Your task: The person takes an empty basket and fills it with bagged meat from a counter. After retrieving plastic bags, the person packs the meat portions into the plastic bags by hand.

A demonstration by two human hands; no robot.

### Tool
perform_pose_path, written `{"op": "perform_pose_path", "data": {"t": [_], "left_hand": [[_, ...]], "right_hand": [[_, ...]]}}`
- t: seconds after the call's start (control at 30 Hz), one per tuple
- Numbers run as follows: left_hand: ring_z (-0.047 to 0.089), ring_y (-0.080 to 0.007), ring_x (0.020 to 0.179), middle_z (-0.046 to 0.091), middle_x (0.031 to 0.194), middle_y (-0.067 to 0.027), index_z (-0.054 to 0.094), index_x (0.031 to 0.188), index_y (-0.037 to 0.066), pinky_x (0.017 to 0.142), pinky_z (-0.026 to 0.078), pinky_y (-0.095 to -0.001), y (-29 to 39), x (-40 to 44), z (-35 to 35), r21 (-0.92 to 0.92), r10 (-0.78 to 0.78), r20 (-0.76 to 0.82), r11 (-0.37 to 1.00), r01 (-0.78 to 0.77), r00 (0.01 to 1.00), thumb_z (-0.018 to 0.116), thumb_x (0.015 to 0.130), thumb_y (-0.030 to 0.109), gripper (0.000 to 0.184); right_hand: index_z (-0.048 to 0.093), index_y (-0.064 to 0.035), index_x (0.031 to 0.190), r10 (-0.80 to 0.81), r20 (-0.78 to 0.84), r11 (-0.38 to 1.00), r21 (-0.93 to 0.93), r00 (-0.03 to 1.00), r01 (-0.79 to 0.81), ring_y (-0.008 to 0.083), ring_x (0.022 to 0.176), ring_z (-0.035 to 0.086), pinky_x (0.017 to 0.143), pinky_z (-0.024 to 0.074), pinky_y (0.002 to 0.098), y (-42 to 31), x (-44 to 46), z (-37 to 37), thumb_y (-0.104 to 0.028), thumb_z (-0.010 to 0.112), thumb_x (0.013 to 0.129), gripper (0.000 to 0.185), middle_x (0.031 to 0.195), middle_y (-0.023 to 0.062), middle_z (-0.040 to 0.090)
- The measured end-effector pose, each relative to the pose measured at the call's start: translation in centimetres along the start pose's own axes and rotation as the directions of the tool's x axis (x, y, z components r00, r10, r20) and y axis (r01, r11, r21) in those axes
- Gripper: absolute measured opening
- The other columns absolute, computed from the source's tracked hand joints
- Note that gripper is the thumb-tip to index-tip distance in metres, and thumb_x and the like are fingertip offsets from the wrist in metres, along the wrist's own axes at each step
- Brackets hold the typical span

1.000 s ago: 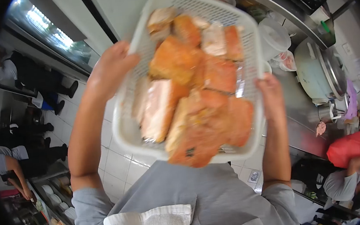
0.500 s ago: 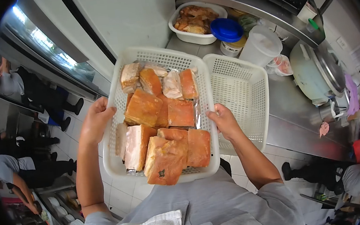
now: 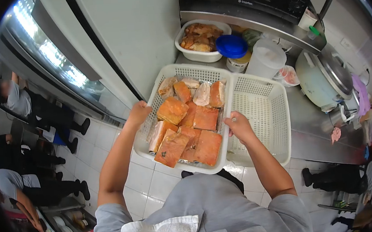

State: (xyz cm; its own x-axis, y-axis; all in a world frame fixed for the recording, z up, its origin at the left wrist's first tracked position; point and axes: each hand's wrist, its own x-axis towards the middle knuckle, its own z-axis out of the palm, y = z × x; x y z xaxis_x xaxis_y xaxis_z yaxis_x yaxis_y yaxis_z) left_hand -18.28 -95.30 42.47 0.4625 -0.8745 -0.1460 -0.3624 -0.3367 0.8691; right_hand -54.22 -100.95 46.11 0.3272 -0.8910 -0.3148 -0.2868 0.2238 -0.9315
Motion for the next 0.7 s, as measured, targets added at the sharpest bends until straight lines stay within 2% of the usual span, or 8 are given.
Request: {"op": "perform_pose_path", "data": {"t": [0.23,0.3,0.33,0.37,0.47,0.53,0.6,0.7], "left_hand": [[0.056,-0.0215,0.064,0.059,0.07,-0.0115,0.058,0.082,-0.003,0.058,0.043,-0.0348,-2.9,3.4,2.4,0.193,-0.036,-0.128,0.979,0.061,0.991,0.057,0.073,0.016,0.021],[0.058,-0.0261,0.068,0.061,0.076,-0.0144,0.059,0.088,-0.004,0.061,0.045,-0.0377,-2.2,2.6,2.4,0.168,-0.079,0.039,0.983,0.071,0.996,0.053,0.075,0.019,0.027],[0.058,-0.0258,0.08,0.061,0.087,-0.0147,0.059,0.094,-0.004,0.067,0.045,-0.0367,-6.7,5.8,3.5,0.032,-0.115,0.103,0.993,0.112,0.988,0.051,0.077,0.021,0.03],[0.058,-0.0258,0.08,0.061,0.087,-0.0147,0.059,0.094,-0.004,0.067,0.045,-0.0367,-4.9,4.2,3.3,0.031,-0.116,0.094,0.993,0.113,0.989,0.051,0.077,0.021,0.03],[0.053,-0.0214,0.094,0.059,0.1,-0.0145,0.057,0.101,-0.002,0.079,0.043,-0.0316,1.5,-2.1,2.5,-0.387,-0.309,-0.005,0.878,0.283,0.951,0.052,0.08,0.023,0.033],[0.048,-0.0177,0.104,0.055,0.111,-0.0112,0.054,0.109,0.0,0.089,0.037,-0.0288,0.4,-3.4,2.1,-0.478,-0.051,-0.044,0.878,0.024,0.998,0.052,0.083,0.022,0.035],[0.05,-0.0175,0.1,0.057,0.104,-0.0089,0.056,0.104,-0.003,0.088,0.036,-0.0272,1.9,-7.3,1.8,-0.54,0.062,-0.293,0.813,-0.219,0.954,0.051,0.082,0.012,0.027],[0.046,-0.018,0.107,0.052,0.114,-0.0091,0.051,0.113,-0.001,0.093,0.034,-0.0272,0.4,-13.1,0.8,-0.498,0.033,-0.388,0.833,-0.24,0.921,0.05,0.084,0.013,0.032]], "right_hand": [[0.053,0.0014,0.076,0.002,0.011,0.994,-0.109,1.0,-0.001,0.0146,0.045,0.051,0.041,0.0436,0.0258,2.5,4.4,0.6,-0.014,0.057,0.08,0.017,0.058,0.0081,0.052],[0.055,0.0061,0.082,0.043,0.064,0.987,-0.157,0.997,-0.033,0.0157,0.048,0.054,0.041,0.0451,0.0257,2.9,4.7,0.3,-0.015,0.056,0.079,0.021,0.061,0.01,0.054],[0.055,0.0061,0.082,0.039,0.072,0.987,-0.16,0.997,-0.027,0.0157,0.048,0.054,0.041,0.0451,0.0257,3.1,4.8,0.0,-0.015,0.056,0.079,0.021,0.061,0.01,0.054],[0.055,0.0058,0.087,0.032,0.081,0.994,-0.111,0.996,-0.023,0.0163,0.05,0.055,0.041,0.0454,0.0256,3.1,5.0,-0.2,-0.017,0.055,0.079,0.024,0.066,0.011,0.056],[0.054,0.0035,0.096,0.014,0.076,1.0,-0.008,0.997,-0.013,0.0175,0.054,0.058,0.044,0.0468,0.0258,2.1,4.1,-0.4,-0.02,0.054,0.081,0.028,0.08,0.0119,0.057],[0.053,0.0014,0.101,0.004,0.059,0.999,0.04,0.998,-0.006,0.0182,0.057,0.059,0.046,0.0477,0.0261,0.4,2.5,-1.0,-0.022,0.054,0.082,0.03,0.088,0.0117,0.057],[0.052,-0.0014,0.106,-0.03,0.164,0.999,0.031,0.986,0.026,0.019,0.074,0.062,0.056,0.0495,0.0267,-2.2,-0.1,-2.1,-0.024,0.051,0.084,0.031,0.107,0.0089,0.053],[0.053,-0.0028,0.106,-0.195,0.083,0.98,-0.024,0.977,0.197,0.0194,0.081,0.062,0.06,0.0493,0.0266,-1.8,-2.3,-5.1,-0.024,0.05,0.085,0.029,0.106,0.0085,0.054]]}}
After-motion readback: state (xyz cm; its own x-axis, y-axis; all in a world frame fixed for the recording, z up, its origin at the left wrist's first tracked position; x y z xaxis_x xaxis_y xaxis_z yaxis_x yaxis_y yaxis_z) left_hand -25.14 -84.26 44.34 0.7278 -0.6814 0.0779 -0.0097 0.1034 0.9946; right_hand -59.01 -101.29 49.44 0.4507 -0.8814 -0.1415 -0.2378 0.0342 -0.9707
